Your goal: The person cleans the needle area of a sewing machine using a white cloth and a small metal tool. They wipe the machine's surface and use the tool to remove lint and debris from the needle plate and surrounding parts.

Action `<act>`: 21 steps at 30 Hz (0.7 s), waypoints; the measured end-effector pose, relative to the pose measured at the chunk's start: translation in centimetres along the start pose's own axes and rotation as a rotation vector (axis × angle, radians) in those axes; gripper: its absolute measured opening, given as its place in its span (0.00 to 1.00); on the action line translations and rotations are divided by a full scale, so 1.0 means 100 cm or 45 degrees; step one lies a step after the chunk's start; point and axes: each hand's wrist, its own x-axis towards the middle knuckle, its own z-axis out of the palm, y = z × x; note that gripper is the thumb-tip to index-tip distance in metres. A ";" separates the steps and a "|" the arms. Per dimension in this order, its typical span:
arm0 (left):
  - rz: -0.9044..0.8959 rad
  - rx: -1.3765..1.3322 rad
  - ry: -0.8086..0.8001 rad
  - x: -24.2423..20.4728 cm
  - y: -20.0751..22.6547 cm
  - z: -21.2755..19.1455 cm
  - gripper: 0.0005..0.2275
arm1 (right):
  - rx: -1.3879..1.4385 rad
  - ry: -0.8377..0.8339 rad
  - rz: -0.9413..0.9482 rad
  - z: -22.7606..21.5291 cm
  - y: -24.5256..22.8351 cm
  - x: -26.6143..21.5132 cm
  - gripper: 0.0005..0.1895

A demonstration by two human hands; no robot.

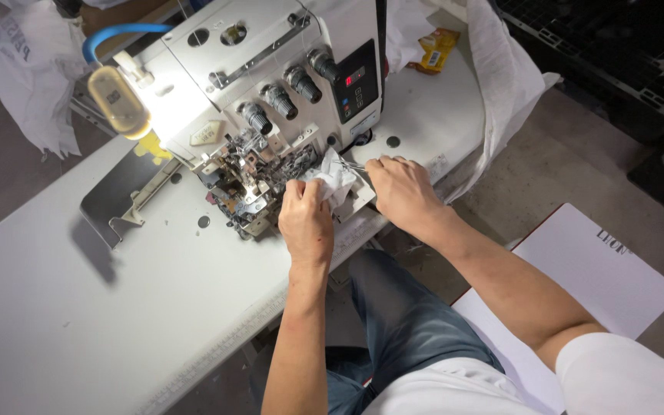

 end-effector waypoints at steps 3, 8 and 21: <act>-0.021 -0.016 0.175 -0.001 0.001 0.003 0.09 | -0.055 0.011 0.009 -0.033 -0.011 -0.010 0.07; -0.107 -0.037 0.226 -0.002 -0.008 0.013 0.09 | -0.082 -0.061 -0.078 -0.036 -0.024 -0.010 0.05; -0.071 -0.013 -0.025 0.005 0.011 -0.013 0.08 | -0.067 0.193 -0.196 0.024 -0.022 0.050 0.07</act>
